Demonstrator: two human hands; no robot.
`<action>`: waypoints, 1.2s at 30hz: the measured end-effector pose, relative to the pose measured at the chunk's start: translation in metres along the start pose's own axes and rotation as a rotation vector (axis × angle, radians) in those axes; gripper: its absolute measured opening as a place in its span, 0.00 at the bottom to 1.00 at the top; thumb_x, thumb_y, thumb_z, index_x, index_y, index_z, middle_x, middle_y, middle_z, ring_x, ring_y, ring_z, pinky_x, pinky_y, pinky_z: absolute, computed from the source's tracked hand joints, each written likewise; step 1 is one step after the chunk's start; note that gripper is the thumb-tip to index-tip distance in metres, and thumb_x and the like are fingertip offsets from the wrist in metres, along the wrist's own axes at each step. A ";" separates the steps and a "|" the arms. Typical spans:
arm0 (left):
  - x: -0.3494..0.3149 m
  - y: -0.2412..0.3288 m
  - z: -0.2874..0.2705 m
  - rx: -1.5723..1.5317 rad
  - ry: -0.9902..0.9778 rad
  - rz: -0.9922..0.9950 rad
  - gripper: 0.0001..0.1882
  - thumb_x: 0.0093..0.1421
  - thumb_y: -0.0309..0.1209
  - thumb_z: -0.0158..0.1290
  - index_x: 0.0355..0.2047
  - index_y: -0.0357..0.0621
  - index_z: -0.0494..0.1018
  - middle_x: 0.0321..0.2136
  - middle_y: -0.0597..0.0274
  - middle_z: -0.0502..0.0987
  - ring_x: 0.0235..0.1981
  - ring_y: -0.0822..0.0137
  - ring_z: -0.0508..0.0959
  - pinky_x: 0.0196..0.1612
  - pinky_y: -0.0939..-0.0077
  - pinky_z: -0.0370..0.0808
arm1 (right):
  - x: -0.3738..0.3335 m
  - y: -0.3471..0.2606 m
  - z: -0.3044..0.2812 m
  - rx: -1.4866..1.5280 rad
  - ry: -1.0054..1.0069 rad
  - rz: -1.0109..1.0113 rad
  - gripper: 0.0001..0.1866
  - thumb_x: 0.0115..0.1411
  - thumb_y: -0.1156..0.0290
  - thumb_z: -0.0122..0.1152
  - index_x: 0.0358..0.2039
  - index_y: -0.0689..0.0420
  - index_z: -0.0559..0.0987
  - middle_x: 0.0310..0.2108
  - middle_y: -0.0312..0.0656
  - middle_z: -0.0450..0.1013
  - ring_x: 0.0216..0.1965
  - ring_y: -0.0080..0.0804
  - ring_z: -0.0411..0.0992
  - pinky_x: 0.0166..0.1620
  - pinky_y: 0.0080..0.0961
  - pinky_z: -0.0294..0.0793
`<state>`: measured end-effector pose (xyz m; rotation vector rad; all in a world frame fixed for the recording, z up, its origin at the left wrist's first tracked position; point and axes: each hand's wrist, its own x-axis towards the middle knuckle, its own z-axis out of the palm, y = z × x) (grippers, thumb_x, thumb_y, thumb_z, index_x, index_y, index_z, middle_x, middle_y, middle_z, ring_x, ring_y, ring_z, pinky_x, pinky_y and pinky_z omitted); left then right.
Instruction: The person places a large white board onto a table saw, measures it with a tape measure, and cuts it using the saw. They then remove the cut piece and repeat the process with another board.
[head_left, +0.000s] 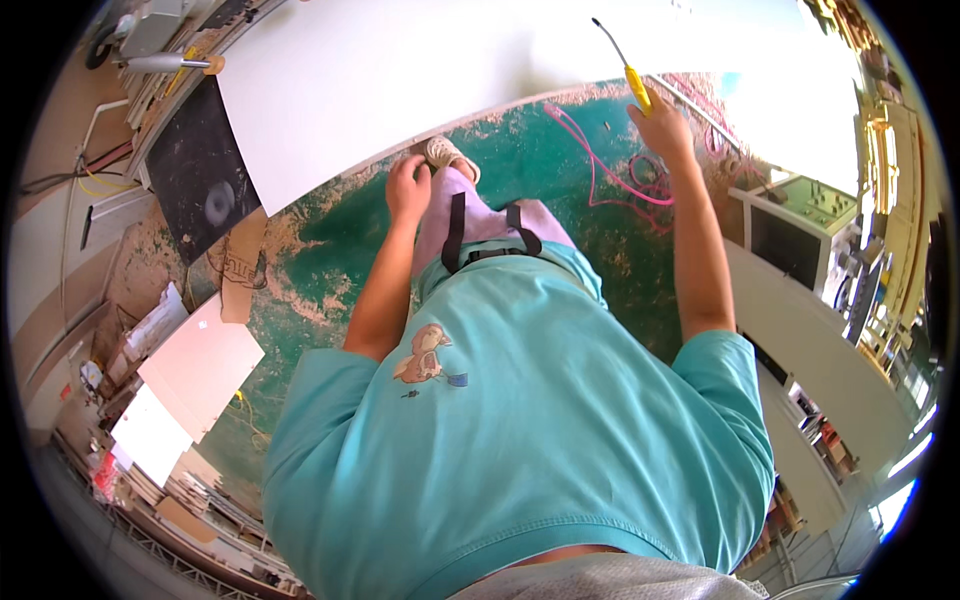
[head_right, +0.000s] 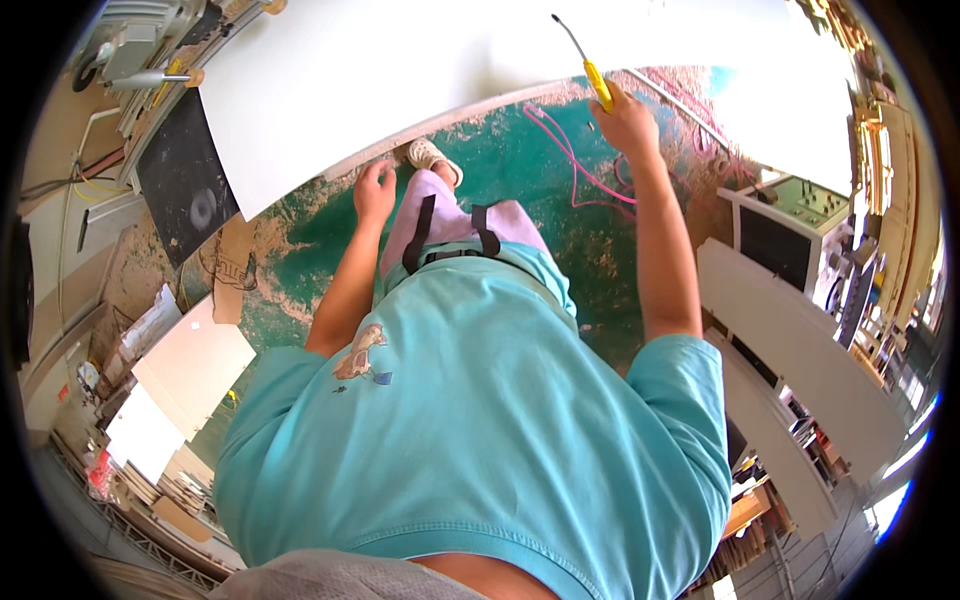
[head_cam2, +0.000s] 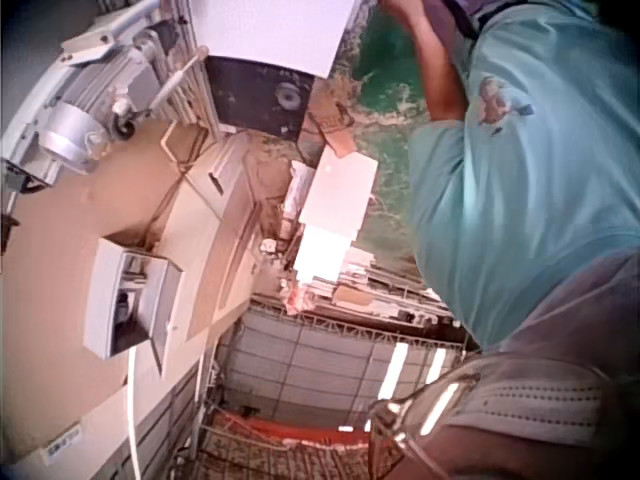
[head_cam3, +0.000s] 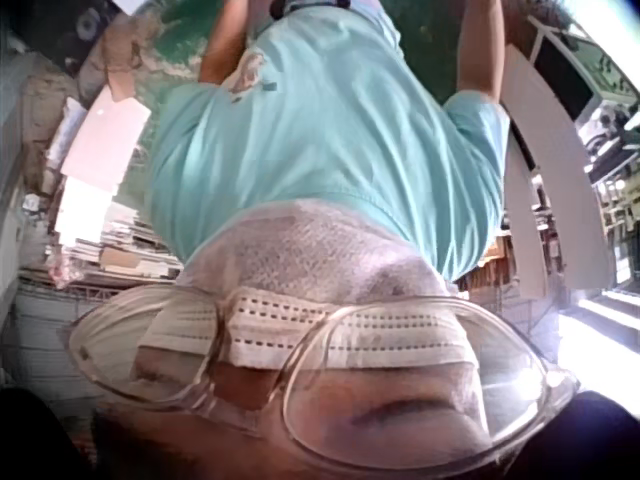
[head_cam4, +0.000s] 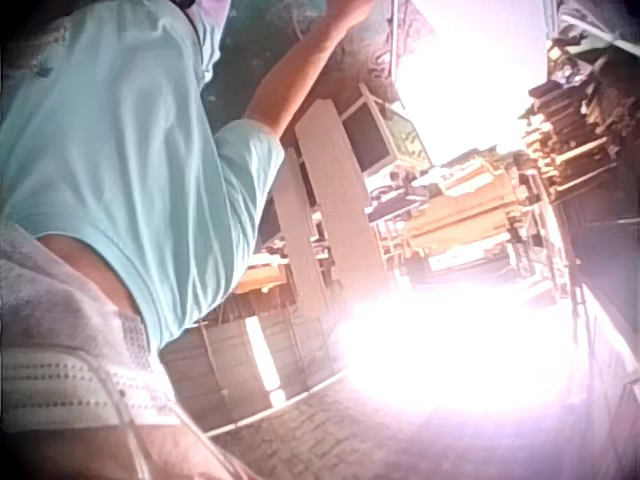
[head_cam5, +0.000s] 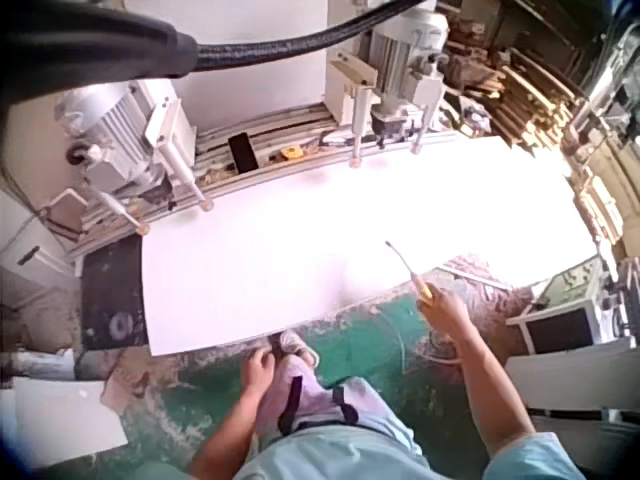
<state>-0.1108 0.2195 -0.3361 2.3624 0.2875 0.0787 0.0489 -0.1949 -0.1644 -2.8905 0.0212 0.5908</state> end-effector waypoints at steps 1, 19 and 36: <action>0.002 -0.023 0.017 -0.034 -0.042 -0.240 0.14 0.60 0.34 0.54 0.43 0.42 0.78 0.41 0.53 0.80 0.44 0.51 0.79 0.48 0.62 0.75 | -0.036 0.012 -0.014 0.096 -0.224 0.011 0.29 0.61 0.55 0.60 0.60 0.50 0.70 0.45 0.43 0.77 0.40 0.46 0.78 0.42 0.36 0.75; 0.086 0.001 0.112 0.368 -0.009 -0.679 0.23 0.62 0.54 0.50 0.42 0.51 0.80 0.45 0.53 0.81 0.47 0.48 0.79 0.48 0.50 0.76 | -0.707 0.365 0.109 0.831 1.601 1.557 0.38 0.62 0.50 0.61 0.63 0.62 0.61 0.55 0.52 0.64 0.44 0.49 0.72 0.38 0.37 0.86; 0.102 0.013 0.104 0.512 -0.203 -0.563 0.32 0.68 0.54 0.35 0.45 0.42 0.80 0.47 0.43 0.79 0.51 0.44 0.77 0.53 0.51 0.73 | -0.523 0.357 0.153 1.398 1.255 1.010 0.26 0.70 0.49 0.47 0.57 0.56 0.64 0.52 0.43 0.73 0.43 0.41 0.78 0.43 0.32 0.80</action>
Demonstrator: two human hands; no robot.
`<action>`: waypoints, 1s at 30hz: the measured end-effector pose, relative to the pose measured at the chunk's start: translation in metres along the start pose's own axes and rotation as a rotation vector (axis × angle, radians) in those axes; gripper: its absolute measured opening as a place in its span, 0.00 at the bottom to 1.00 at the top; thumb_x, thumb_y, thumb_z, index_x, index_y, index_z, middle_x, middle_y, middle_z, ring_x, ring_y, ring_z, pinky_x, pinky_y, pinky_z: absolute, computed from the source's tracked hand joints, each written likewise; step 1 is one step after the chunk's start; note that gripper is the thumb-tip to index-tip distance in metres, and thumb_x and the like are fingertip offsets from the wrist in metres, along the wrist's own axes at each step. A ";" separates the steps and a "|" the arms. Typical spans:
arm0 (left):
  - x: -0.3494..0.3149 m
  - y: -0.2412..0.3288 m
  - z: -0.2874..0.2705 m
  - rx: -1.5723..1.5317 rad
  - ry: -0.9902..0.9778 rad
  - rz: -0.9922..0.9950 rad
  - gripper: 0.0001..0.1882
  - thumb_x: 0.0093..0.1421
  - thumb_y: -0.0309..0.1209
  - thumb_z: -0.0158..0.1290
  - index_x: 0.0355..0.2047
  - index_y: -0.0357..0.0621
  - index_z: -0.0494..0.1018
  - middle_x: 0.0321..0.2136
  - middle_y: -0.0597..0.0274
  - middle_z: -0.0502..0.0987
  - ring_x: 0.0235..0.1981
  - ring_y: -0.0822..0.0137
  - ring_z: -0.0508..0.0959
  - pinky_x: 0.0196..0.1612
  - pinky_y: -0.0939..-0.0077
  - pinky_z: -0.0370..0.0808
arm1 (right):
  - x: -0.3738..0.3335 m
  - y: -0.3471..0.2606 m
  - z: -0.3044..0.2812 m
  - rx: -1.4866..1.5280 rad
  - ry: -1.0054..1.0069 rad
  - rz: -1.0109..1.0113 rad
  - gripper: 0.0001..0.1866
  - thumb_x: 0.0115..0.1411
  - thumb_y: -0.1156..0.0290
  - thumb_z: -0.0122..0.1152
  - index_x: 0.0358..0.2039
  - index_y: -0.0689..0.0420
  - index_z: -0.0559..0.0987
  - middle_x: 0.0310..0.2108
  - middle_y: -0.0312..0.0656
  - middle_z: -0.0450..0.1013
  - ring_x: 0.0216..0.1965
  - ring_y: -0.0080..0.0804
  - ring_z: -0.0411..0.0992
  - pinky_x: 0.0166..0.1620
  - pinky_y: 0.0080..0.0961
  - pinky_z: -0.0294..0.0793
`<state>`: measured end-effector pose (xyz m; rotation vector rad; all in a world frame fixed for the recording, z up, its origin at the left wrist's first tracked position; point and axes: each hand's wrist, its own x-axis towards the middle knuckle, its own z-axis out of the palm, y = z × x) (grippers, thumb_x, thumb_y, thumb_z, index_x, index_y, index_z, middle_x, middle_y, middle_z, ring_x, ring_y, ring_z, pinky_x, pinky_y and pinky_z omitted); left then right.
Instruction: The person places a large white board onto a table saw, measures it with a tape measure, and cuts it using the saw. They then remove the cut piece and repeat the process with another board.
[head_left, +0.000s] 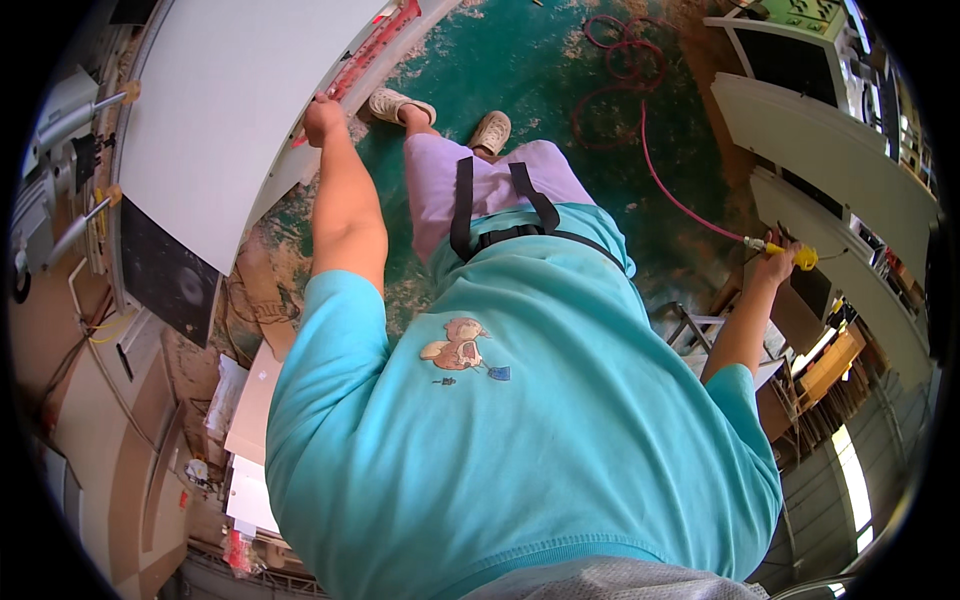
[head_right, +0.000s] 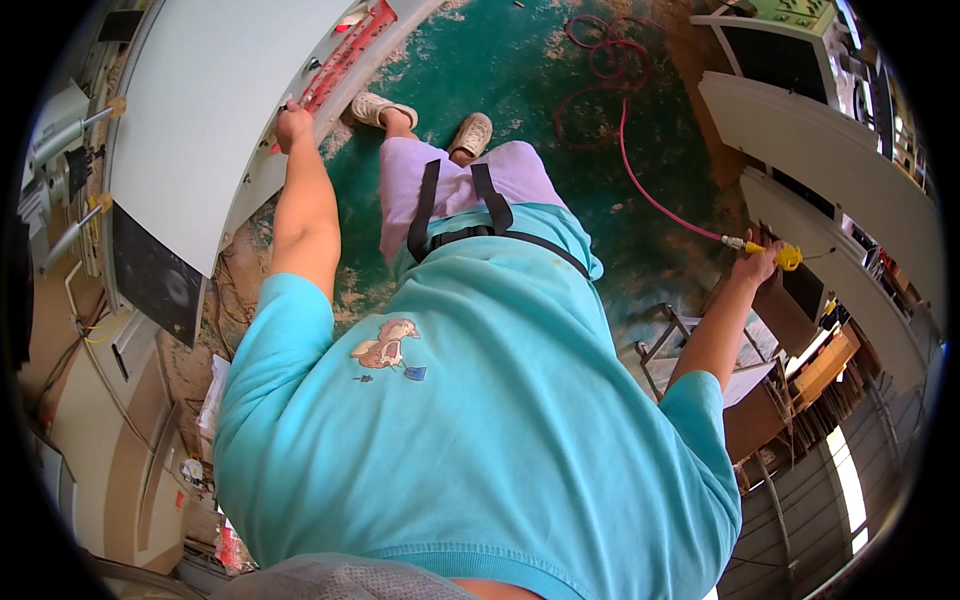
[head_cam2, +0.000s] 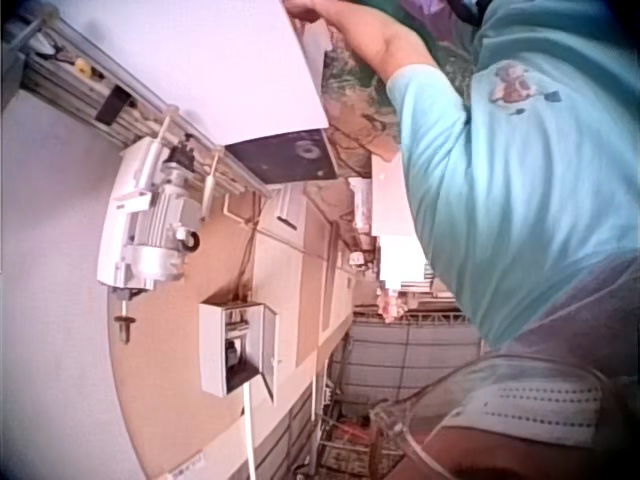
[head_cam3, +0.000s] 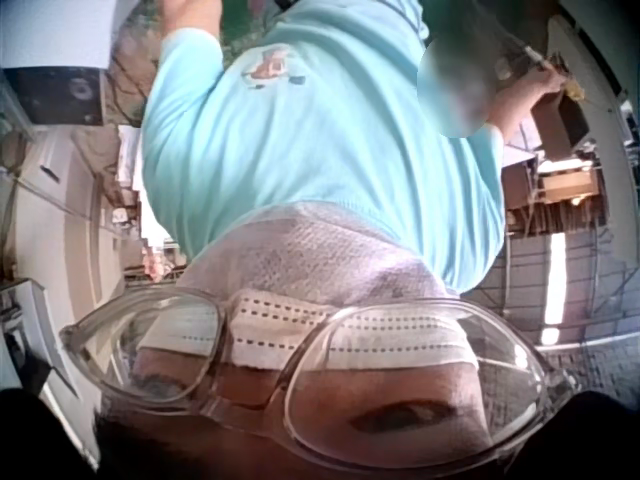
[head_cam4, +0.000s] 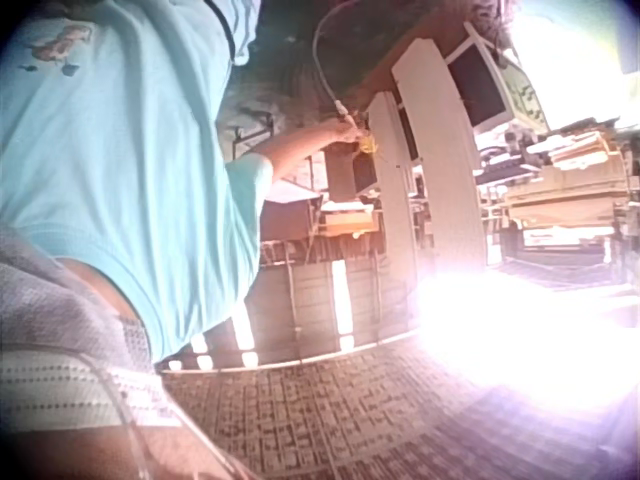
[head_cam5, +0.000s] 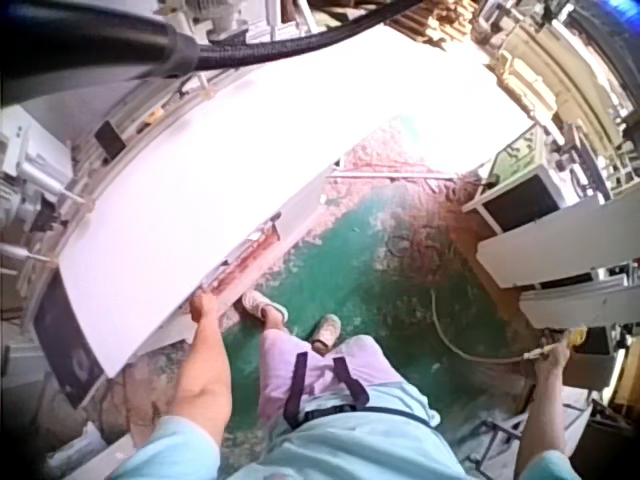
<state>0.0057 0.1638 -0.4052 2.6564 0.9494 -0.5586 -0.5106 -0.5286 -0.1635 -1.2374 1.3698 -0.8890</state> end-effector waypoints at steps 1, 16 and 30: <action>-0.002 -0.009 0.015 -0.195 0.038 -0.071 0.33 0.68 0.53 0.35 0.42 0.39 0.81 0.43 0.42 0.80 0.48 0.44 0.79 0.52 0.54 0.74 | -0.025 -0.021 0.067 -0.036 -0.062 -0.049 0.26 0.71 0.52 0.46 0.59 0.59 0.61 0.54 0.46 0.72 0.47 0.47 0.77 0.45 0.31 0.81; 0.006 0.076 0.113 -1.330 -0.244 -0.328 0.17 0.66 0.39 0.46 0.46 0.42 0.75 0.41 0.48 0.79 0.46 0.52 0.78 0.49 0.50 0.72 | -0.045 -0.053 0.166 -0.380 -0.608 -0.052 0.25 0.71 0.51 0.47 0.60 0.52 0.61 0.54 0.46 0.74 0.25 0.28 0.72 0.28 0.17 0.71; -0.128 -0.025 -0.048 -0.549 -0.143 0.512 0.19 0.60 0.48 0.51 0.36 0.47 0.81 0.35 0.53 0.82 0.39 0.50 0.81 0.41 0.57 0.77 | -0.131 0.042 0.382 -0.102 -1.104 -0.022 0.26 0.69 0.51 0.52 0.57 0.56 0.64 0.33 0.40 0.74 0.26 0.28 0.71 0.29 0.24 0.67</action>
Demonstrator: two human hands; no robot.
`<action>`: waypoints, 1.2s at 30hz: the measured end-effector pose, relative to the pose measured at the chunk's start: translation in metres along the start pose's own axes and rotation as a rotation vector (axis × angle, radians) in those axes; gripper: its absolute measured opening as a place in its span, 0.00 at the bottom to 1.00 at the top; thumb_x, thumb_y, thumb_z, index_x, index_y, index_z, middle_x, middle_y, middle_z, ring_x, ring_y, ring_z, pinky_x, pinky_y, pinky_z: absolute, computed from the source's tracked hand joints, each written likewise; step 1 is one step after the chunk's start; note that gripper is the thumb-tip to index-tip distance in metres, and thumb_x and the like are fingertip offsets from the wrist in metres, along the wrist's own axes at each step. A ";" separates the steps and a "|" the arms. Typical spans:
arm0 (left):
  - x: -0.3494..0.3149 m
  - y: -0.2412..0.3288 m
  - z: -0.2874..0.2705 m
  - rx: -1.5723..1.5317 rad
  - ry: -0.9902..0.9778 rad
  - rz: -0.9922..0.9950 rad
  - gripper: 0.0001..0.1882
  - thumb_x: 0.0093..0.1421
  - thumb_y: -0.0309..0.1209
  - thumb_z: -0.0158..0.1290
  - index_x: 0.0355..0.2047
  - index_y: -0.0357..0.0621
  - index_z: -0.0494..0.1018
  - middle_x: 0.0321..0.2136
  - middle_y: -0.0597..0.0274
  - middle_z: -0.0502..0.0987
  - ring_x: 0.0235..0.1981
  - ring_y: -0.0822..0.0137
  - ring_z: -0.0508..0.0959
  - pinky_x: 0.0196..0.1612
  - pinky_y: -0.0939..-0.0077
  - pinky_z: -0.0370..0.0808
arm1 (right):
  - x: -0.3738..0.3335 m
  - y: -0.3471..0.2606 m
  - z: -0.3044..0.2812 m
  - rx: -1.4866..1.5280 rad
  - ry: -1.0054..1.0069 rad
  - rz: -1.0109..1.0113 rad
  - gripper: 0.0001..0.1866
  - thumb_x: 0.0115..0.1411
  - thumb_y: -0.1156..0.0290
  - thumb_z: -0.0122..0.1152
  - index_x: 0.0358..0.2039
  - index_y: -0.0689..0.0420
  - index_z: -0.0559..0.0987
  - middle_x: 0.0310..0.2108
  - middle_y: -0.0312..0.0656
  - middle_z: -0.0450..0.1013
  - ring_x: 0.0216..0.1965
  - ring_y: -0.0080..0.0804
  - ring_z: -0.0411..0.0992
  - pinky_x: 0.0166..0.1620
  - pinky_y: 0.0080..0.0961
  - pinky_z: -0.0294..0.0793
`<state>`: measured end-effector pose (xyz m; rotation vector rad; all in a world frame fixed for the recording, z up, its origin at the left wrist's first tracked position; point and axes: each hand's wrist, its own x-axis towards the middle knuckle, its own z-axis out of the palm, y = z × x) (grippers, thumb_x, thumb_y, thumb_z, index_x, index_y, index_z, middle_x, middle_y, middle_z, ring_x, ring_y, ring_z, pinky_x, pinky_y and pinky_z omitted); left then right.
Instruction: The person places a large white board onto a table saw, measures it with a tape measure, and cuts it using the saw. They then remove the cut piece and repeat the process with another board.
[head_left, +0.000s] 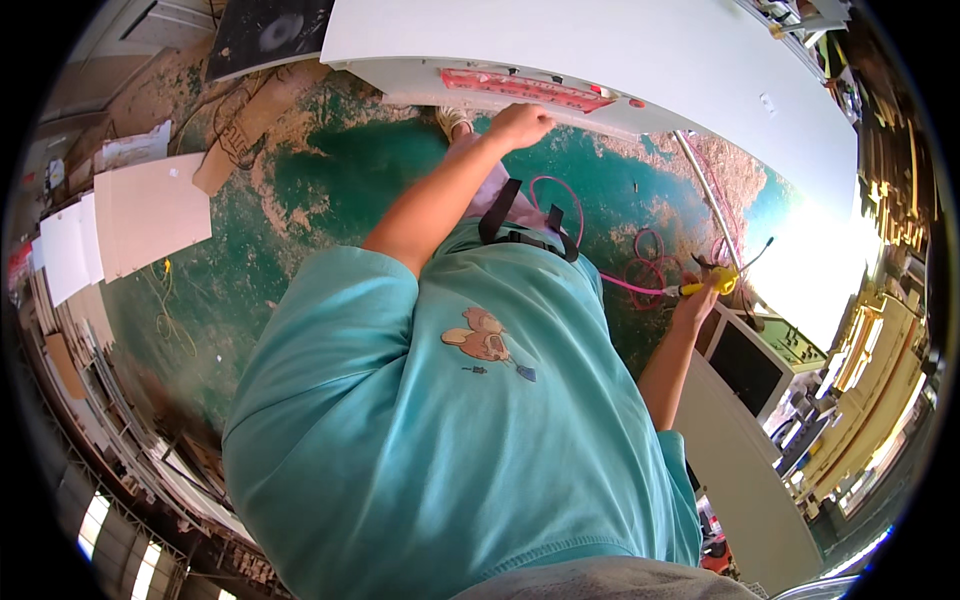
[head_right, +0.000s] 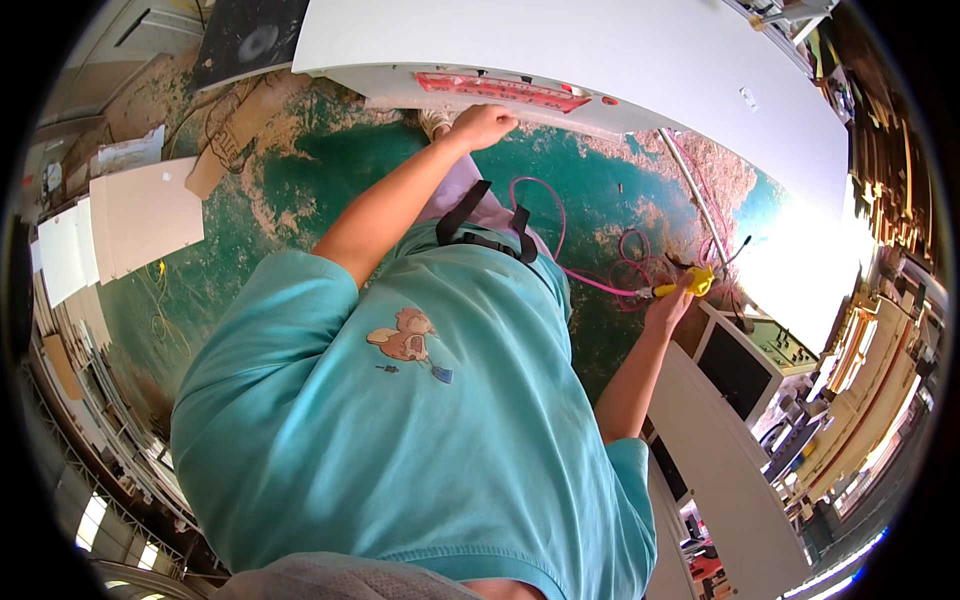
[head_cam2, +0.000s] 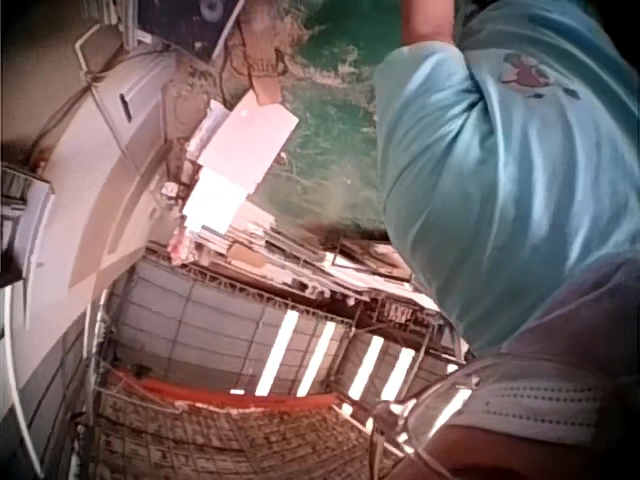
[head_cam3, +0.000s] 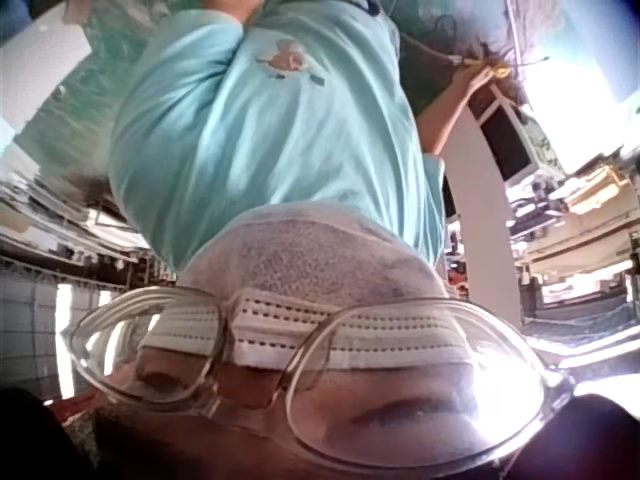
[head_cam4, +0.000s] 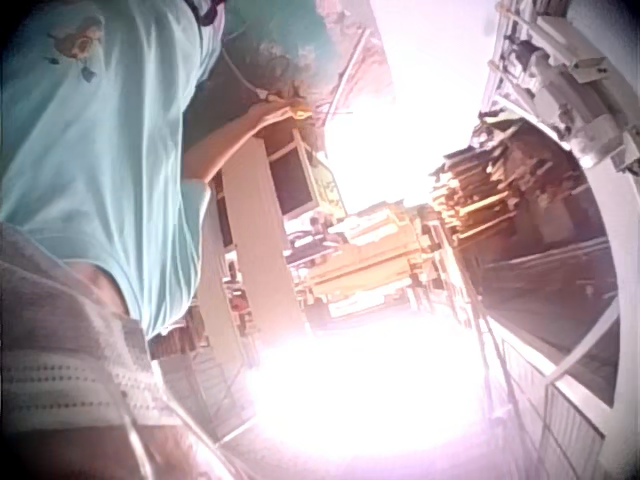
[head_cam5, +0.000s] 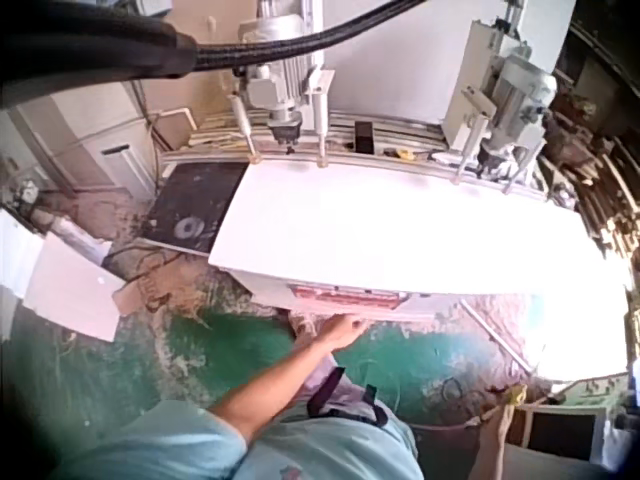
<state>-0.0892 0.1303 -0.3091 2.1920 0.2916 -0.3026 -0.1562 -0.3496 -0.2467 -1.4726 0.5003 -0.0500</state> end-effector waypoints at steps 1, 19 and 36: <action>-0.007 0.009 0.000 0.030 0.000 0.013 0.17 0.60 0.46 0.51 0.35 0.48 0.81 0.35 0.53 0.82 0.38 0.50 0.81 0.40 0.57 0.77 | -0.007 -0.001 0.028 0.025 -0.050 0.003 0.26 0.69 0.51 0.52 0.57 0.57 0.64 0.32 0.41 0.74 0.25 0.28 0.71 0.29 0.25 0.68; 0.078 0.129 -0.027 0.703 -0.118 0.333 0.36 0.58 0.38 0.58 0.66 0.57 0.58 0.68 0.52 0.52 0.70 0.49 0.51 0.65 0.31 0.50 | 0.014 -0.105 0.172 0.421 -0.006 -0.299 0.19 0.73 0.62 0.46 0.58 0.57 0.63 0.50 0.48 0.74 0.52 0.39 0.74 0.33 0.28 0.74; 0.126 0.177 0.001 1.015 -0.114 0.170 0.58 0.44 0.46 0.71 0.70 0.78 0.45 0.72 0.61 0.41 0.70 0.37 0.47 0.63 0.28 0.55 | -0.075 -0.034 0.021 0.236 0.234 0.023 0.17 0.72 0.62 0.47 0.58 0.51 0.64 0.44 0.43 0.77 0.42 0.29 0.78 0.24 0.15 0.72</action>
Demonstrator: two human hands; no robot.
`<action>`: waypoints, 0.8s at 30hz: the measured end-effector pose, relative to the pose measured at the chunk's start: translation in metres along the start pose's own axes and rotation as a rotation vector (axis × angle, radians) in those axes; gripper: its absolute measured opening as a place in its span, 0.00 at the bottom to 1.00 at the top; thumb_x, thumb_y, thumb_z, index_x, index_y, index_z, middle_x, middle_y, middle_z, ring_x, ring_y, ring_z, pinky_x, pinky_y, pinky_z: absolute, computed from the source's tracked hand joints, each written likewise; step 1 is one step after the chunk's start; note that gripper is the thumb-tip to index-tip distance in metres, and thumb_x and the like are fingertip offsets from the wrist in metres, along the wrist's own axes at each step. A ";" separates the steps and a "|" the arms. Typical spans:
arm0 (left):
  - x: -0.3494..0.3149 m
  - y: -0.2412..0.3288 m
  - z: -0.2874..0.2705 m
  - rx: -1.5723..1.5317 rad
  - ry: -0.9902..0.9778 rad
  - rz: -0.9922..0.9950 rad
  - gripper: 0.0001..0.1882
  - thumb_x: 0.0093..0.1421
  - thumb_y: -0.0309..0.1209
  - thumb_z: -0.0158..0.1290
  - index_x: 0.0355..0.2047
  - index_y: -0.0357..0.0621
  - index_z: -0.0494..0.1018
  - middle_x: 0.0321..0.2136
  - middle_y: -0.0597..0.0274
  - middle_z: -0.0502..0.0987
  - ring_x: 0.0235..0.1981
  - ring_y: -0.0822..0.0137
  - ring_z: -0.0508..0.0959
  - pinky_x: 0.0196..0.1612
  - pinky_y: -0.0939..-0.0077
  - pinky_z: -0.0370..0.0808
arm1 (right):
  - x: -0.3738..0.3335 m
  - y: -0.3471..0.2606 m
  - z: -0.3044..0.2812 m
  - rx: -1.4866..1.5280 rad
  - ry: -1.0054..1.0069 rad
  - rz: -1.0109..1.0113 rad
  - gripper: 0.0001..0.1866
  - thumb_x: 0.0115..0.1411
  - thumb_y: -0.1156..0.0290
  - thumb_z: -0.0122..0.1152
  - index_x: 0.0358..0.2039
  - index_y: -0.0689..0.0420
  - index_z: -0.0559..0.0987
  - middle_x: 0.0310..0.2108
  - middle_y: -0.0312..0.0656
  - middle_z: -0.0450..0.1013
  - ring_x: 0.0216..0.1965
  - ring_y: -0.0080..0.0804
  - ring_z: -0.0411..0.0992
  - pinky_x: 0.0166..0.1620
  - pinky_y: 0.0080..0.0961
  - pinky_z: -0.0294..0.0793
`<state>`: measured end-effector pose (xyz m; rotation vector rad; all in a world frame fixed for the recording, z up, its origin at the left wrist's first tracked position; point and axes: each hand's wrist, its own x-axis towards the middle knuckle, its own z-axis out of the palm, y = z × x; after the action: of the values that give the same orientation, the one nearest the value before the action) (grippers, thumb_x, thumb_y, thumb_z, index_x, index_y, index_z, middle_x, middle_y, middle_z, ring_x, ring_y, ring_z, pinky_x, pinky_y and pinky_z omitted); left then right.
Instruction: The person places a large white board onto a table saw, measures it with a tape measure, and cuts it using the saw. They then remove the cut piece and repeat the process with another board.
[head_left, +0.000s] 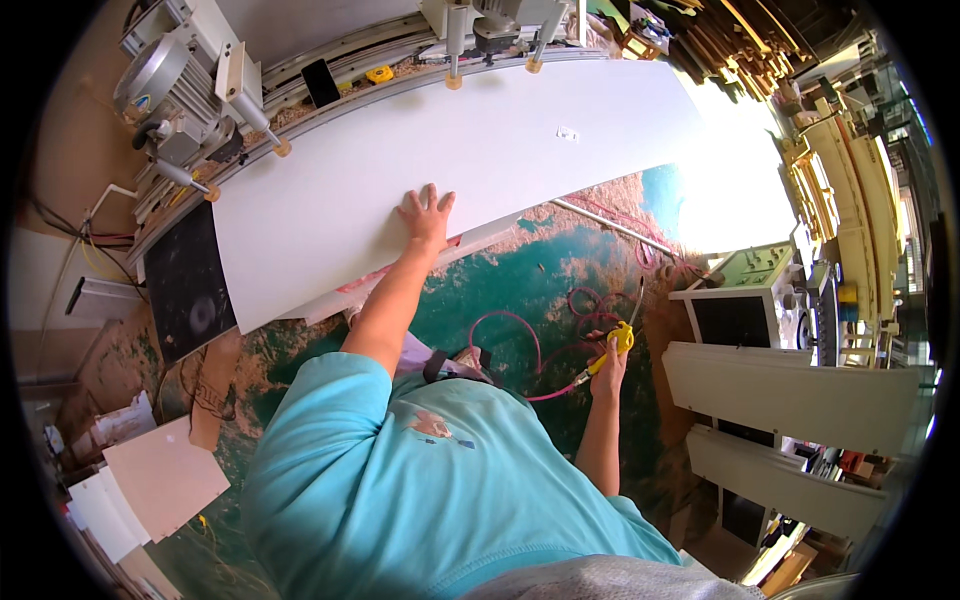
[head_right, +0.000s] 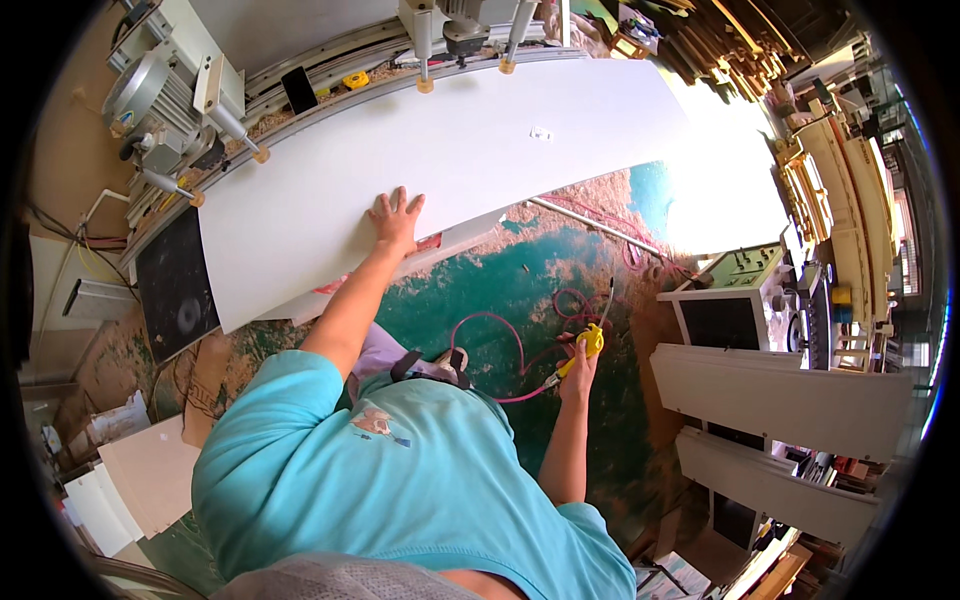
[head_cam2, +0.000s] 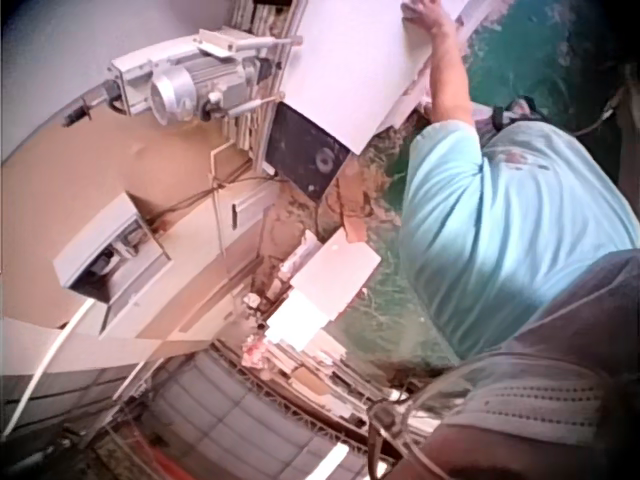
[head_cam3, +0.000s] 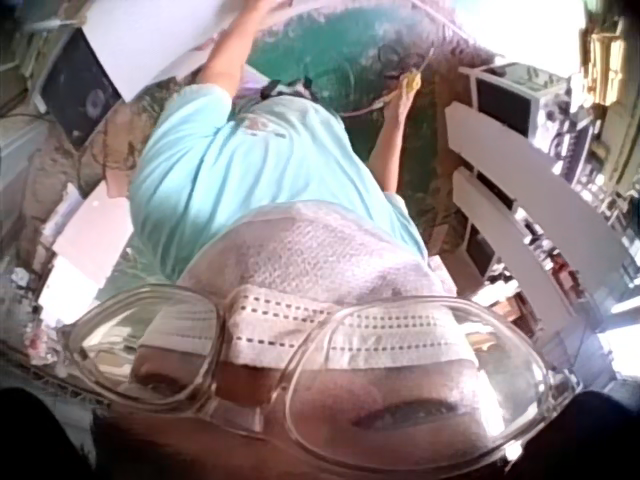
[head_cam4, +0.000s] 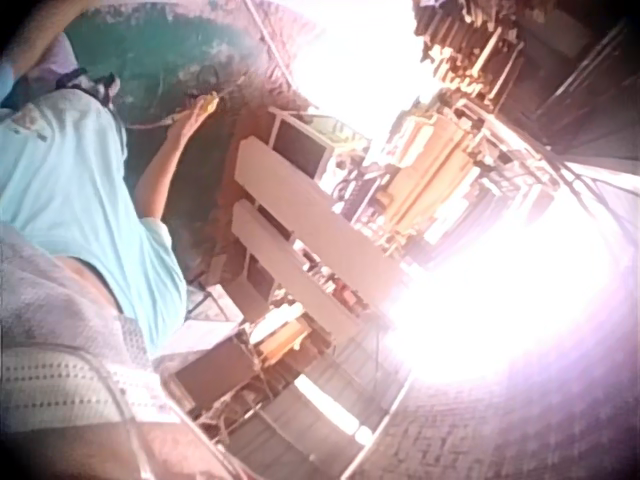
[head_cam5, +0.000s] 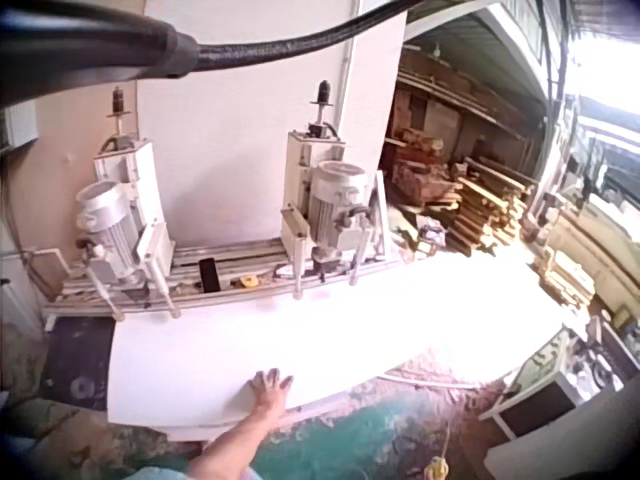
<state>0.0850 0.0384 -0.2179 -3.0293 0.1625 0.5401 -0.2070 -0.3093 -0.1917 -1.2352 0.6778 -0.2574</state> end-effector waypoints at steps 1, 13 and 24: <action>-0.004 0.002 -0.004 -0.014 -0.020 0.005 0.58 0.44 0.46 0.71 0.70 0.78 0.45 0.72 0.61 0.41 0.70 0.37 0.47 0.63 0.28 0.55 | -0.005 0.005 -0.002 -0.028 -0.008 0.039 0.17 0.71 0.62 0.48 0.58 0.50 0.64 0.45 0.41 0.76 0.44 0.27 0.77 0.25 0.15 0.70; -0.006 0.001 -0.007 -0.094 -0.040 -0.053 0.51 0.54 0.33 0.62 0.71 0.80 0.43 0.73 0.65 0.36 0.72 0.43 0.41 0.64 0.27 0.52 | 0.006 0.021 0.020 -0.071 -0.190 0.112 0.19 0.71 0.62 0.50 0.59 0.50 0.65 0.45 0.40 0.75 0.43 0.29 0.77 0.25 0.18 0.72; -0.007 -0.022 -0.021 -0.227 -0.189 0.033 0.65 0.46 0.31 0.66 0.71 0.83 0.31 0.73 0.68 0.22 0.72 0.45 0.24 0.59 0.11 0.34 | 0.035 0.034 0.143 -0.162 -0.396 0.092 0.19 0.72 0.64 0.47 0.60 0.53 0.64 0.45 0.45 0.76 0.43 0.28 0.77 0.25 0.15 0.70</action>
<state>0.0879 0.0592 -0.1953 -3.1707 0.1512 0.9019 -0.0997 -0.2050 -0.2108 -1.3560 0.4153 0.1212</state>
